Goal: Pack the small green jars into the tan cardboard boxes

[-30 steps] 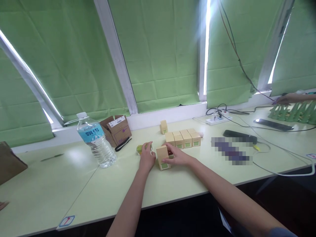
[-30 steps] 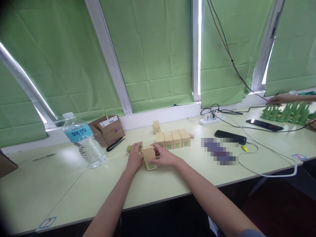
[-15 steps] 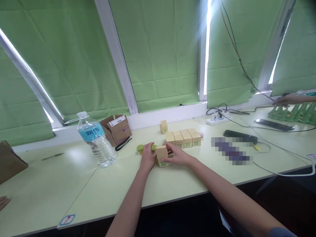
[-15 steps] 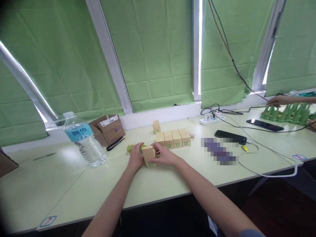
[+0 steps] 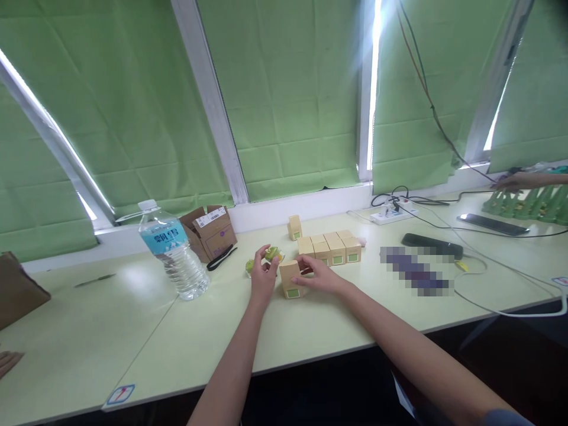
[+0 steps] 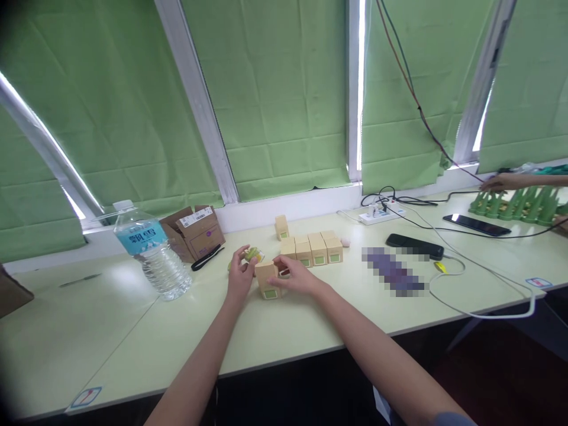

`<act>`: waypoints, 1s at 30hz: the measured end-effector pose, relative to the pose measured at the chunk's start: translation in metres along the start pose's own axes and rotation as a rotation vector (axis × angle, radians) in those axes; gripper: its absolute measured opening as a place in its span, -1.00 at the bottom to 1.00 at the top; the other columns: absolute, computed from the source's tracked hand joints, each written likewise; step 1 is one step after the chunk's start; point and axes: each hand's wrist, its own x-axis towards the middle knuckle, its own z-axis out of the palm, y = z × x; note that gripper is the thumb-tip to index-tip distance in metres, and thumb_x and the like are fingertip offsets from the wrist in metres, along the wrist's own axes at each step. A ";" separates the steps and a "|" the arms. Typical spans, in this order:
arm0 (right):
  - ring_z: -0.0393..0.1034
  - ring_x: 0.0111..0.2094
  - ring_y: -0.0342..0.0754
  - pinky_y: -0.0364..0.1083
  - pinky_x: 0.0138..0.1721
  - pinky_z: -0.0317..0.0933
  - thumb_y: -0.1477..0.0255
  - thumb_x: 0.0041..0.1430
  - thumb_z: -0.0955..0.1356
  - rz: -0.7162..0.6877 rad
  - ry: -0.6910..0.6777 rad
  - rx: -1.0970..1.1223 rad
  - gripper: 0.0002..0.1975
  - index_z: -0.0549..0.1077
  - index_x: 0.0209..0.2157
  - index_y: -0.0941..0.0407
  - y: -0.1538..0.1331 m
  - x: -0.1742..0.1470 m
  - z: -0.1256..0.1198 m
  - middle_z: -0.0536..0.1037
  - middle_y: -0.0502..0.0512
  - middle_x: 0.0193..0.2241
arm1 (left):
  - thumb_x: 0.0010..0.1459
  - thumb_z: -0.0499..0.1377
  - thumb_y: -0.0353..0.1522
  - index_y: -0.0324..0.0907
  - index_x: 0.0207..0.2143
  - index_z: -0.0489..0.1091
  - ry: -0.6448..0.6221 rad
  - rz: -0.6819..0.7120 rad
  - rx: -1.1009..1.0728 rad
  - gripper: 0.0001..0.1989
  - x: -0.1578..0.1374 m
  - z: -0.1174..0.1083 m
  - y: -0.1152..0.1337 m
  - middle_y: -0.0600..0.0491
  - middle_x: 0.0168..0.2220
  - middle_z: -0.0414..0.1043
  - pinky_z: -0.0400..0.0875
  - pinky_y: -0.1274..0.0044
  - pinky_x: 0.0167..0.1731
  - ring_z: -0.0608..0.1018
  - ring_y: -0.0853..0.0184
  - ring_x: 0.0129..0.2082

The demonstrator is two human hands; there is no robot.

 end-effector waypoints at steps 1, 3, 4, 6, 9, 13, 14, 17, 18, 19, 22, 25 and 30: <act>0.48 -0.10 0.03 0.09 0.00 0.37 0.14 0.04 0.48 0.002 -0.002 0.011 -0.51 0.38 -0.07 0.08 0.000 0.000 0.000 0.55 0.13 -0.11 | 0.15 0.22 -0.17 -0.07 0.15 0.23 0.004 -0.011 -0.090 -0.47 -0.001 0.001 0.004 -0.06 0.00 0.38 0.38 0.59 -0.43 0.54 0.38 -0.33; 0.49 -0.09 0.04 0.10 -0.01 0.37 0.15 0.00 0.51 0.012 -0.011 0.042 -0.49 0.36 -0.08 0.07 0.001 0.001 0.000 0.56 0.13 -0.12 | 0.13 0.25 -0.16 -0.07 0.17 0.20 -0.008 -0.020 -0.229 -0.42 -0.002 0.003 0.012 -0.07 -0.04 0.40 0.41 0.59 -0.38 0.56 0.33 -0.22; 0.49 -0.09 0.04 0.11 -0.01 0.37 0.16 -0.02 0.52 0.016 -0.017 0.059 -0.48 0.35 -0.08 0.07 0.001 0.001 0.001 0.57 0.13 -0.13 | 0.13 0.26 -0.16 -0.07 0.17 0.19 -0.022 -0.027 -0.281 -0.41 -0.003 0.003 0.015 -0.06 -0.06 0.42 0.43 0.57 -0.33 0.57 0.31 -0.20; 0.50 -0.08 0.05 0.11 -0.01 0.37 0.16 -0.04 0.53 0.022 -0.028 0.086 -0.46 0.33 -0.09 0.05 0.001 0.002 0.001 0.58 0.13 -0.12 | 0.13 0.26 -0.16 -0.06 0.18 0.17 -0.059 -0.062 -0.369 -0.39 -0.005 0.004 0.019 -0.04 -0.09 0.44 0.47 0.51 -0.28 0.58 0.31 -0.24; 0.50 -0.07 0.05 0.11 -0.01 0.37 0.17 -0.07 0.54 0.027 -0.042 0.105 -0.45 0.31 -0.11 0.05 0.003 0.002 0.002 0.59 0.13 -0.13 | 0.12 0.26 -0.16 -0.05 0.17 0.16 -0.111 -0.118 -0.450 -0.40 -0.007 0.004 0.022 0.00 -0.14 0.46 0.48 0.48 -0.27 0.58 0.35 -0.34; 0.51 -0.09 0.04 0.10 -0.02 0.37 0.16 -0.07 0.54 0.027 -0.031 0.109 -0.46 0.29 -0.14 0.05 0.005 0.003 0.002 0.60 0.11 -0.17 | 0.08 0.29 -0.17 -0.08 0.11 0.21 -0.143 -0.141 -0.463 -0.43 -0.009 0.002 0.025 0.00 -0.16 0.48 0.45 0.52 -0.28 0.57 0.34 -0.29; 0.51 -0.10 0.04 0.10 -0.02 0.37 0.16 -0.07 0.54 0.027 -0.028 0.107 -0.46 0.29 -0.15 0.05 0.005 0.003 0.002 0.60 0.10 -0.18 | 0.08 0.29 -0.17 -0.08 0.10 0.22 -0.149 -0.142 -0.453 -0.44 -0.009 0.002 0.025 0.00 -0.18 0.49 0.45 0.52 -0.29 0.57 0.33 -0.28; 0.52 -0.11 0.04 0.11 -0.02 0.38 0.16 -0.07 0.54 0.032 -0.031 0.107 -0.46 0.28 -0.15 0.04 0.005 0.004 0.001 0.60 0.10 -0.18 | 0.07 0.28 -0.16 -0.09 0.07 0.24 -0.155 -0.139 -0.438 -0.46 -0.007 -0.001 0.024 0.03 -0.24 0.47 0.42 0.53 -0.32 0.55 0.33 -0.32; 0.52 -0.11 0.04 0.11 -0.03 0.38 0.16 -0.07 0.54 0.035 -0.034 0.107 -0.46 0.28 -0.15 0.04 0.004 0.004 0.001 0.60 0.10 -0.18 | 0.07 0.27 -0.17 -0.09 0.06 0.25 -0.152 -0.134 -0.442 -0.47 -0.007 -0.002 0.022 0.04 -0.27 0.46 0.41 0.53 -0.33 0.54 0.34 -0.34; 0.52 -0.11 0.03 0.11 -0.03 0.38 0.16 -0.07 0.54 0.036 -0.035 0.106 -0.46 0.28 -0.14 0.04 0.004 0.004 0.001 0.60 0.10 -0.18 | 0.06 0.26 -0.17 -0.08 0.05 0.25 -0.145 -0.127 -0.445 -0.48 -0.006 -0.003 0.021 0.06 -0.29 0.45 0.40 0.53 -0.34 0.53 0.35 -0.36; 0.52 -0.12 0.03 0.11 -0.03 0.38 0.17 -0.06 0.53 0.038 -0.031 0.102 -0.46 0.28 -0.14 0.04 0.004 0.003 0.002 0.60 0.10 -0.19 | 0.07 0.23 -0.16 -0.07 0.04 0.24 -0.118 -0.085 -0.417 -0.50 -0.004 -0.005 0.018 0.07 -0.31 0.44 0.38 0.53 -0.34 0.51 0.35 -0.36; 0.52 -0.13 0.02 0.10 -0.04 0.39 0.16 -0.06 0.53 0.041 -0.026 0.102 -0.46 0.29 -0.13 0.04 0.004 0.004 0.002 0.59 0.10 -0.19 | 0.06 0.23 -0.15 -0.08 0.03 0.25 -0.137 -0.029 -0.334 -0.50 -0.004 -0.005 0.018 0.03 -0.24 0.43 0.38 0.51 -0.29 0.52 0.31 -0.29; 0.51 -0.14 0.01 0.09 -0.05 0.39 0.16 -0.06 0.53 0.034 -0.015 0.087 -0.46 0.30 -0.13 0.04 0.006 0.004 0.000 0.58 0.08 -0.21 | 0.08 0.24 -0.19 -0.14 -0.04 0.35 -0.216 0.069 -0.234 -0.59 -0.005 -0.003 0.019 -0.02 -0.20 0.42 0.36 0.49 -0.21 0.49 0.28 -0.23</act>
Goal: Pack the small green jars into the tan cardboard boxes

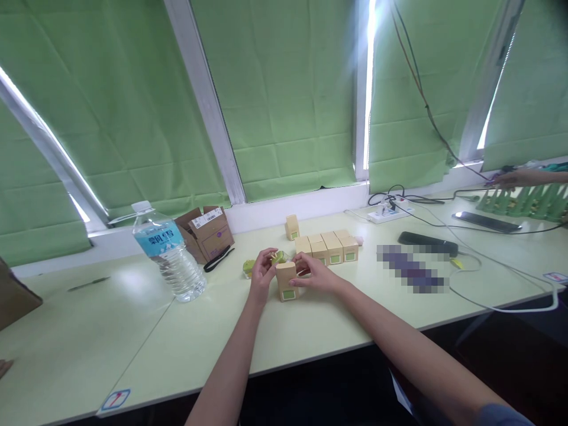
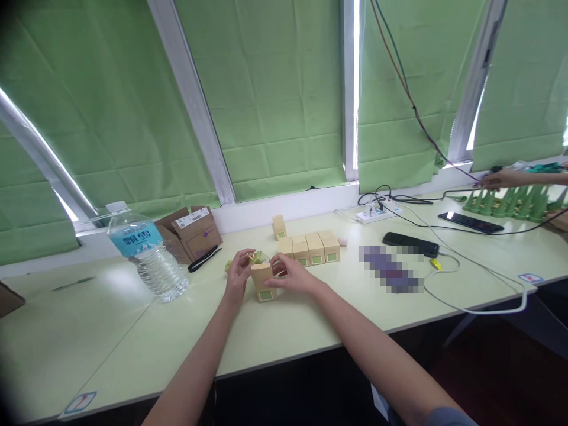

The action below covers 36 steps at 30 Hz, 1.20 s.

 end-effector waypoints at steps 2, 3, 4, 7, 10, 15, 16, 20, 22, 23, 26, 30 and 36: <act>0.51 -0.15 0.01 0.09 -0.05 0.39 0.16 -0.06 0.54 0.001 0.009 -0.007 -0.46 0.29 -0.14 0.04 0.001 0.000 -0.001 0.58 0.08 -0.21 | 0.10 0.23 -0.19 -0.15 -0.08 0.39 -0.014 0.023 0.044 -0.63 0.001 -0.002 -0.001 -0.02 -0.21 0.42 0.34 0.49 -0.22 0.47 0.28 -0.24; 0.51 -0.15 0.01 0.09 -0.05 0.39 0.16 -0.06 0.54 0.003 0.014 -0.009 -0.46 0.29 -0.14 0.04 0.002 0.000 -0.001 0.58 0.08 -0.21 | 0.10 0.22 -0.19 -0.15 -0.09 0.40 -0.018 0.026 0.069 -0.64 0.002 -0.004 -0.002 -0.03 -0.21 0.42 0.34 0.49 -0.24 0.47 0.27 -0.24; 0.51 -0.14 0.01 0.09 -0.06 0.39 0.16 -0.06 0.53 0.004 0.019 -0.009 -0.46 0.29 -0.14 0.04 0.002 0.000 -0.001 0.58 0.08 -0.21 | 0.09 0.22 -0.18 -0.16 -0.11 0.42 -0.020 0.024 0.094 -0.65 0.003 -0.006 -0.003 -0.03 -0.21 0.43 0.34 0.49 -0.25 0.46 0.26 -0.24; 0.51 -0.14 0.02 0.09 -0.06 0.39 0.16 -0.05 0.53 0.007 0.027 -0.008 -0.47 0.29 -0.12 0.04 0.003 0.000 -0.001 0.59 0.08 -0.21 | 0.05 0.21 -0.16 -0.16 -0.14 0.45 -0.032 0.006 0.151 -0.64 0.005 -0.012 -0.005 -0.05 -0.20 0.44 0.34 0.49 -0.29 0.46 0.23 -0.24; 0.52 -0.14 0.02 0.10 -0.05 0.39 0.18 -0.04 0.53 0.004 0.026 0.002 -0.47 0.29 -0.12 0.04 0.003 0.001 -0.001 0.60 0.08 -0.21 | 0.04 0.20 -0.17 -0.16 -0.15 0.48 -0.078 0.002 0.169 -0.64 0.005 -0.015 -0.003 -0.06 -0.18 0.46 0.34 0.48 -0.30 0.46 0.22 -0.22; 0.52 -0.12 0.02 0.12 -0.03 0.39 0.21 -0.01 0.52 0.000 0.018 0.016 -0.50 0.29 -0.10 0.03 0.004 0.001 -0.002 0.60 0.10 -0.17 | 0.03 0.22 -0.22 -0.14 -0.16 0.53 -0.177 -0.054 0.150 -0.67 0.003 -0.014 0.001 -0.06 -0.17 0.51 0.35 0.49 -0.32 0.49 0.21 -0.23; 0.52 -0.11 0.02 0.12 -0.03 0.39 0.21 0.00 0.51 -0.001 0.018 0.017 -0.50 0.29 -0.10 0.04 0.004 0.001 -0.002 0.60 0.11 -0.16 | 0.03 0.23 -0.23 -0.14 -0.15 0.54 -0.192 -0.074 0.139 -0.68 0.003 -0.013 0.001 -0.06 -0.15 0.52 0.36 0.49 -0.30 0.50 0.20 -0.22; 0.52 -0.11 0.02 0.11 -0.04 0.39 0.20 0.03 0.50 -0.008 0.026 0.007 -0.50 0.29 -0.08 0.04 0.003 0.000 -0.003 0.60 0.12 -0.14 | 0.03 0.26 -0.25 -0.16 -0.18 0.56 -0.204 -0.141 0.093 -0.70 0.003 -0.011 0.001 -0.06 -0.15 0.54 0.38 0.48 -0.22 0.51 0.18 -0.15; 0.51 -0.10 0.02 0.10 -0.03 0.39 0.20 0.04 0.50 -0.012 0.030 0.001 -0.50 0.29 -0.06 0.04 0.002 0.000 -0.003 0.60 0.12 -0.13 | 0.06 0.26 -0.24 -0.15 -0.14 0.55 -0.192 -0.155 0.091 -0.69 0.004 -0.010 0.000 -0.04 -0.19 0.54 0.38 0.49 -0.23 0.51 0.21 -0.17; 0.51 -0.10 0.02 0.10 -0.03 0.39 0.20 0.04 0.49 -0.012 0.032 -0.003 -0.50 0.29 -0.06 0.04 0.002 0.000 -0.003 0.60 0.12 -0.13 | 0.07 0.25 -0.23 -0.14 -0.12 0.54 -0.182 -0.159 0.094 -0.68 0.004 -0.010 -0.001 -0.03 -0.20 0.54 0.38 0.50 -0.24 0.51 0.23 -0.19; 0.51 -0.11 0.02 0.09 -0.04 0.39 0.19 0.07 0.47 -0.004 0.038 -0.013 -0.52 0.29 -0.05 0.04 0.001 0.000 -0.002 0.59 0.13 -0.12 | 0.08 0.25 -0.20 -0.16 -0.17 0.54 -0.158 -0.178 0.111 -0.69 0.005 -0.009 -0.003 0.00 -0.28 0.53 0.35 0.52 -0.30 0.49 0.28 -0.29; 0.52 -0.13 0.01 0.08 -0.06 0.40 0.18 0.11 0.45 0.007 0.035 -0.016 -0.54 0.29 -0.04 0.04 0.001 0.000 -0.001 0.59 0.13 -0.12 | 0.09 0.21 -0.17 -0.19 -0.34 0.53 -0.141 -0.185 0.140 -0.73 0.007 -0.007 -0.007 0.05 -0.41 0.46 0.30 0.55 -0.37 0.41 0.34 -0.40; 0.52 -0.13 0.02 0.06 -0.07 0.40 0.17 0.14 0.43 0.009 0.037 -0.034 -0.57 0.30 -0.03 0.03 0.000 -0.001 -0.001 0.59 0.13 -0.13 | 0.10 0.18 -0.12 -0.20 -0.37 0.50 -0.146 -0.209 0.203 -0.68 0.007 -0.009 -0.012 0.08 -0.44 0.42 0.26 0.56 -0.40 0.36 0.37 -0.43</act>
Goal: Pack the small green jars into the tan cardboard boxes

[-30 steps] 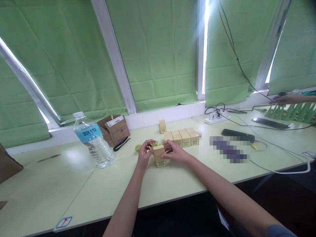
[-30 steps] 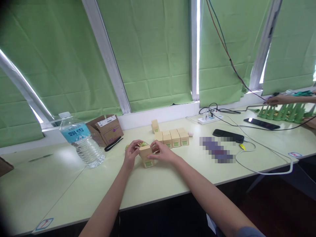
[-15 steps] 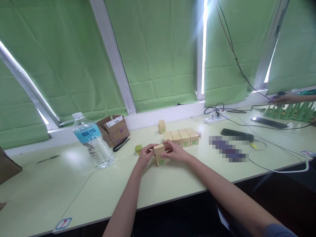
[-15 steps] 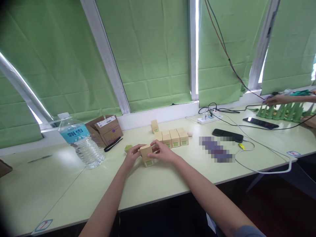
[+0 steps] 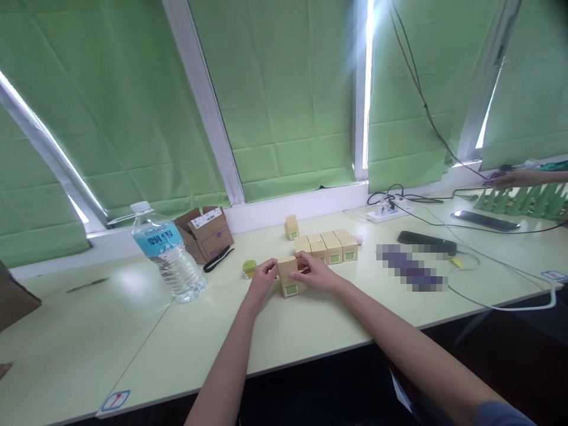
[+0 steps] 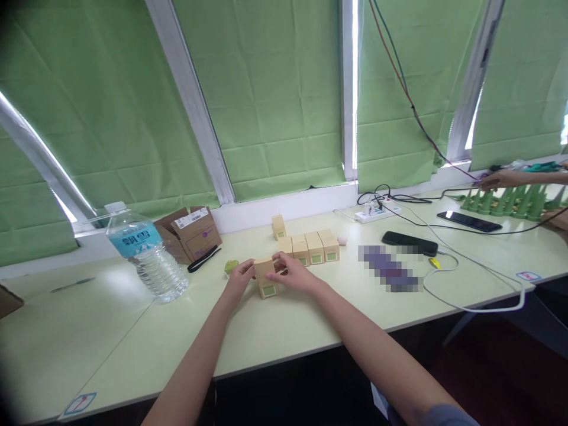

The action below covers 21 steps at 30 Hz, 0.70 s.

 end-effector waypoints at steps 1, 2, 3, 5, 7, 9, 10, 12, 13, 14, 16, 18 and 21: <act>0.52 -0.13 0.02 0.06 -0.07 0.40 0.17 0.15 0.42 0.002 0.003 -0.005 -0.57 0.30 -0.03 0.02 0.000 0.000 0.000 0.59 0.12 -0.13 | 0.10 0.18 -0.11 -0.21 -0.34 0.50 -0.003 -0.010 0.003 -0.67 0.000 0.000 -0.001 0.07 -0.41 0.44 0.26 0.56 -0.39 0.36 0.37 -0.42; 0.52 -0.14 0.02 0.07 -0.08 0.40 0.17 0.15 0.42 0.002 0.007 -0.008 -0.57 0.29 -0.02 0.01 0.000 0.000 0.000 0.59 0.12 -0.13 | 0.10 0.17 -0.10 -0.20 -0.31 0.50 -0.002 -0.017 0.002 -0.66 0.000 0.000 -0.002 0.06 -0.38 0.45 0.26 0.56 -0.38 0.37 0.36 -0.40; 0.52 -0.14 0.02 0.07 -0.08 0.40 0.18 0.15 0.42 0.001 0.012 -0.009 -0.56 0.28 -0.01 0.01 -0.001 0.000 0.000 0.59 0.11 -0.14 | 0.10 0.17 -0.09 -0.20 -0.28 0.50 0.003 -0.022 -0.003 -0.64 0.001 0.000 -0.003 0.05 -0.34 0.47 0.26 0.55 -0.38 0.38 0.36 -0.39; 0.51 -0.13 0.02 0.07 -0.09 0.41 0.17 0.16 0.42 -0.003 0.022 -0.009 -0.56 0.26 0.00 -0.01 0.000 0.000 0.000 0.59 0.10 -0.13 | 0.11 0.17 -0.05 -0.19 -0.21 0.48 0.016 -0.030 -0.017 -0.59 0.001 0.000 -0.004 0.03 -0.27 0.49 0.27 0.55 -0.37 0.40 0.34 -0.35; 0.51 -0.12 0.03 0.08 -0.09 0.42 0.16 0.18 0.40 -0.014 0.032 -0.012 -0.59 0.26 -0.01 -0.01 0.000 0.000 0.000 0.57 0.12 -0.11 | 0.14 0.12 -0.01 -0.18 -0.18 0.47 0.011 -0.046 -0.050 -0.55 0.001 0.001 -0.005 0.00 -0.23 0.49 0.28 0.55 -0.37 0.44 0.32 -0.29; 0.50 -0.10 0.03 0.08 -0.08 0.41 0.16 0.20 0.38 -0.039 0.045 -0.013 -0.62 0.28 -0.02 0.00 0.001 0.000 0.000 0.55 0.14 -0.07 | 0.17 0.07 -0.01 -0.17 -0.16 0.45 -0.014 -0.071 -0.092 -0.55 0.002 0.001 -0.005 -0.01 -0.21 0.50 0.29 0.55 -0.36 0.46 0.29 -0.22; 0.49 -0.07 0.03 0.08 -0.05 0.40 0.17 0.21 0.38 -0.060 0.053 -0.011 -0.63 0.30 -0.02 0.01 0.001 0.000 -0.001 0.55 0.15 -0.05 | 0.17 0.09 -0.03 -0.17 -0.15 0.45 -0.022 -0.083 -0.105 -0.57 0.001 0.001 -0.005 -0.02 -0.19 0.50 0.30 0.55 -0.35 0.47 0.28 -0.20; 0.46 -0.03 0.02 0.08 0.02 0.37 0.18 0.22 0.37 -0.116 0.065 -0.004 -0.64 0.34 -0.01 0.02 0.000 -0.001 -0.002 0.53 0.14 -0.03 | 0.12 0.17 -0.09 -0.16 -0.14 0.44 -0.019 -0.102 -0.103 -0.62 0.000 0.001 -0.004 -0.02 -0.17 0.50 0.30 0.56 -0.34 0.48 0.29 -0.18; 0.45 -0.01 0.03 0.08 0.06 0.34 0.18 0.22 0.37 -0.142 0.067 0.000 -0.64 0.36 -0.01 0.02 -0.001 -0.001 -0.003 0.53 0.14 -0.02 | 0.09 0.21 -0.13 -0.16 -0.14 0.44 -0.010 -0.109 -0.089 -0.64 0.000 0.001 -0.003 -0.01 -0.17 0.51 0.30 0.56 -0.33 0.48 0.29 -0.19; 0.44 0.02 0.03 0.08 0.09 0.32 0.18 0.22 0.37 -0.161 0.071 0.003 -0.64 0.38 -0.01 0.03 -0.003 -0.002 -0.003 0.51 0.14 0.02 | 0.07 0.24 -0.15 -0.16 -0.15 0.43 0.000 -0.114 -0.073 -0.65 -0.001 0.002 -0.002 -0.01 -0.17 0.51 0.29 0.55 -0.33 0.48 0.30 -0.20; 0.41 0.05 0.06 0.08 0.11 0.29 0.15 0.22 0.36 -0.171 0.082 0.013 -0.64 0.43 -0.02 0.04 -0.007 -0.003 -0.004 0.45 0.15 0.11 | 0.05 0.25 -0.16 -0.16 -0.17 0.44 0.006 -0.120 -0.048 -0.66 -0.002 0.003 -0.002 -0.01 -0.18 0.51 0.29 0.55 -0.33 0.48 0.31 -0.22; 0.38 0.08 0.08 0.07 0.10 0.29 0.12 0.25 0.32 -0.161 0.094 0.035 -0.65 0.47 -0.08 0.06 -0.009 -0.004 -0.004 0.39 0.15 0.16 | 0.05 0.26 -0.16 -0.16 -0.19 0.43 0.002 -0.121 -0.045 -0.66 -0.002 0.005 -0.002 -0.01 -0.21 0.51 0.29 0.54 -0.34 0.48 0.32 -0.25; 0.42 0.02 0.05 0.04 0.04 0.32 0.11 0.28 0.29 -0.143 0.119 0.065 -0.66 0.45 -0.13 0.07 -0.009 -0.003 -0.004 0.50 0.15 0.03 | 0.04 0.28 -0.14 -0.16 -0.19 0.40 0.009 -0.111 -0.069 -0.65 -0.001 0.008 -0.004 0.03 -0.28 0.50 0.28 0.55 -0.35 0.46 0.35 -0.31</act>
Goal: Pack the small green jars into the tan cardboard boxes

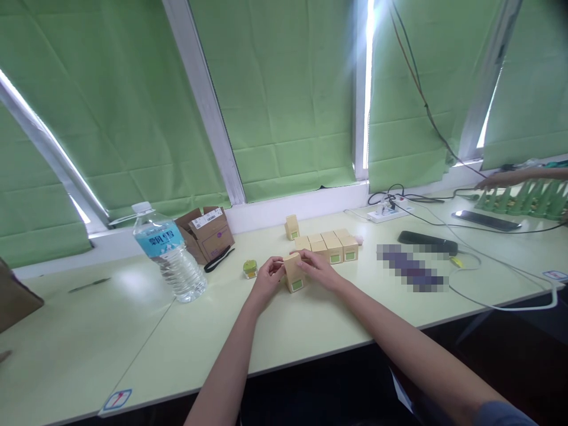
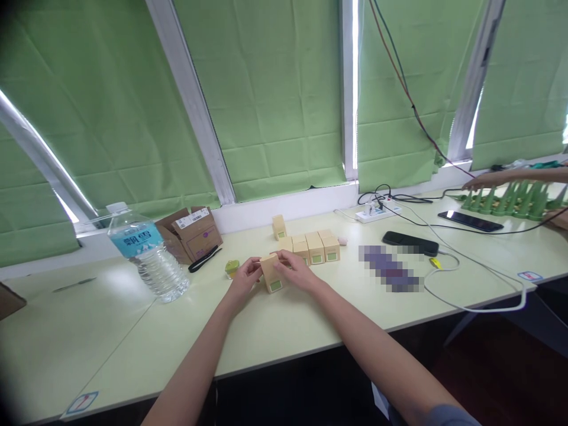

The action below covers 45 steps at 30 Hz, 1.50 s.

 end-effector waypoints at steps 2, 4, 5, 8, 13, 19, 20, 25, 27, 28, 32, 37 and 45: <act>0.45 -0.06 0.02 0.04 0.01 0.33 0.13 0.27 0.30 0.036 0.026 -0.034 -0.69 0.42 -0.16 0.07 0.004 0.001 0.001 0.55 0.11 -0.10 | 0.04 0.28 -0.14 -0.16 -0.24 0.38 0.009 0.018 0.000 -0.66 0.001 0.001 -0.002 0.06 -0.32 0.48 0.27 0.55 -0.36 0.45 0.37 -0.33; 0.47 -0.12 0.01 0.03 -0.03 0.34 0.13 0.27 0.31 0.094 0.018 -0.099 -0.71 0.42 -0.20 0.07 0.008 0.002 0.001 0.57 0.08 -0.17 | 0.07 0.26 -0.13 -0.16 -0.26 0.39 -0.006 0.036 0.024 -0.69 0.001 0.001 -0.003 0.05 -0.30 0.48 0.27 0.56 -0.35 0.45 0.36 -0.32; 0.47 -0.13 0.01 0.03 -0.05 0.34 0.14 0.27 0.30 0.122 -0.001 -0.122 -0.72 0.42 -0.20 0.06 0.010 0.002 0.001 0.57 0.07 -0.18 | 0.09 0.24 -0.13 -0.16 -0.26 0.40 -0.018 0.041 0.039 -0.69 0.001 0.001 -0.004 0.04 -0.28 0.48 0.27 0.55 -0.34 0.46 0.35 -0.30; 0.46 -0.13 0.01 0.01 -0.09 0.32 0.15 0.30 0.27 0.166 -0.058 -0.125 -0.74 0.40 -0.15 0.03 0.014 0.002 0.001 0.56 0.06 -0.14 | 0.17 0.13 -0.07 -0.15 -0.25 0.42 -0.032 0.028 0.054 -0.66 0.001 -0.001 -0.006 0.02 -0.23 0.49 0.29 0.54 -0.33 0.48 0.31 -0.23; 0.44 -0.14 0.01 0.01 -0.11 0.30 0.15 0.32 0.25 0.167 -0.079 -0.148 -0.74 0.36 -0.13 0.02 0.014 0.001 0.000 0.54 0.06 -0.14 | 0.20 0.04 0.03 -0.14 -0.16 0.41 -0.013 -0.021 -0.003 -0.54 0.004 -0.003 -0.010 0.00 -0.24 0.50 0.31 0.53 -0.35 0.51 0.27 -0.20; 0.43 -0.18 -0.01 0.00 -0.12 0.28 0.18 0.29 0.28 0.182 -0.055 -0.168 -0.60 0.19 0.09 -0.01 0.013 0.000 0.000 0.52 0.05 -0.16 | 0.14 0.16 -0.06 -0.12 -0.12 0.41 0.006 -0.011 0.033 -0.62 0.003 -0.002 -0.009 0.03 -0.28 0.47 0.32 0.56 -0.36 0.48 0.33 -0.26; 0.43 -0.19 -0.01 0.00 -0.13 0.28 0.18 0.29 0.28 0.181 -0.059 -0.173 -0.57 0.17 0.12 -0.02 0.013 0.000 0.000 0.51 0.05 -0.18 | 0.15 0.16 -0.07 -0.13 -0.14 0.41 0.006 -0.010 0.033 -0.63 0.002 -0.002 -0.008 0.03 -0.27 0.47 0.32 0.56 -0.36 0.48 0.33 -0.25; 0.38 -0.26 -0.03 -0.01 -0.17 0.27 0.16 0.30 0.26 0.163 -0.080 -0.234 -0.63 0.27 0.06 0.00 0.012 0.001 -0.001 0.46 0.01 -0.29 | 0.17 0.11 -0.09 -0.15 -0.23 0.39 -0.001 -0.022 0.047 -0.67 0.001 -0.001 -0.003 0.03 -0.28 0.44 0.32 0.57 -0.37 0.47 0.32 -0.24; 0.38 -0.27 -0.03 -0.01 -0.17 0.27 0.15 0.29 0.26 0.160 -0.080 -0.232 -0.65 0.29 0.03 0.01 0.012 0.001 -0.001 0.45 0.00 -0.30 | 0.17 0.10 -0.08 -0.14 -0.23 0.38 0.000 -0.027 0.043 -0.67 0.001 -0.001 -0.003 0.04 -0.30 0.43 0.32 0.57 -0.38 0.47 0.32 -0.25; 0.37 -0.27 -0.03 -0.01 -0.18 0.27 0.15 0.29 0.26 0.159 -0.079 -0.231 -0.65 0.29 0.03 0.01 0.012 0.001 -0.001 0.44 0.00 -0.31 | 0.16 0.11 -0.08 -0.14 -0.22 0.38 0.001 -0.031 0.038 -0.67 0.001 -0.001 -0.004 0.05 -0.31 0.42 0.31 0.58 -0.38 0.47 0.32 -0.26; 0.37 -0.30 -0.04 -0.03 -0.21 0.27 0.13 0.30 0.25 0.136 -0.099 -0.241 -0.63 0.30 0.06 -0.02 0.011 0.001 -0.002 0.42 -0.03 -0.35 | 0.13 0.13 -0.08 -0.14 -0.18 0.38 0.006 -0.055 0.032 -0.65 0.001 0.000 -0.005 0.05 -0.32 0.42 0.30 0.57 -0.41 0.48 0.31 -0.27; 0.41 -0.22 -0.01 -0.02 -0.17 0.27 0.07 0.31 0.24 0.163 -0.111 -0.250 -0.62 0.37 0.01 -0.01 0.010 0.000 -0.003 0.48 0.02 -0.28 | 0.15 0.09 -0.07 -0.15 -0.23 0.39 -0.043 -0.093 0.050 -0.66 0.001 0.001 -0.007 0.07 -0.32 0.43 0.29 0.57 -0.41 0.47 0.33 -0.29; 0.46 -0.22 0.01 -0.01 -0.20 0.33 0.09 0.12 0.41 0.160 -0.142 -0.262 -0.50 0.37 0.04 -0.01 0.003 -0.002 -0.009 0.54 0.08 -0.20 | 0.18 0.06 -0.04 -0.13 -0.18 0.37 0.000 -0.072 0.080 -0.63 0.001 0.001 -0.009 0.03 -0.27 0.44 0.30 0.56 -0.42 0.47 0.31 -0.27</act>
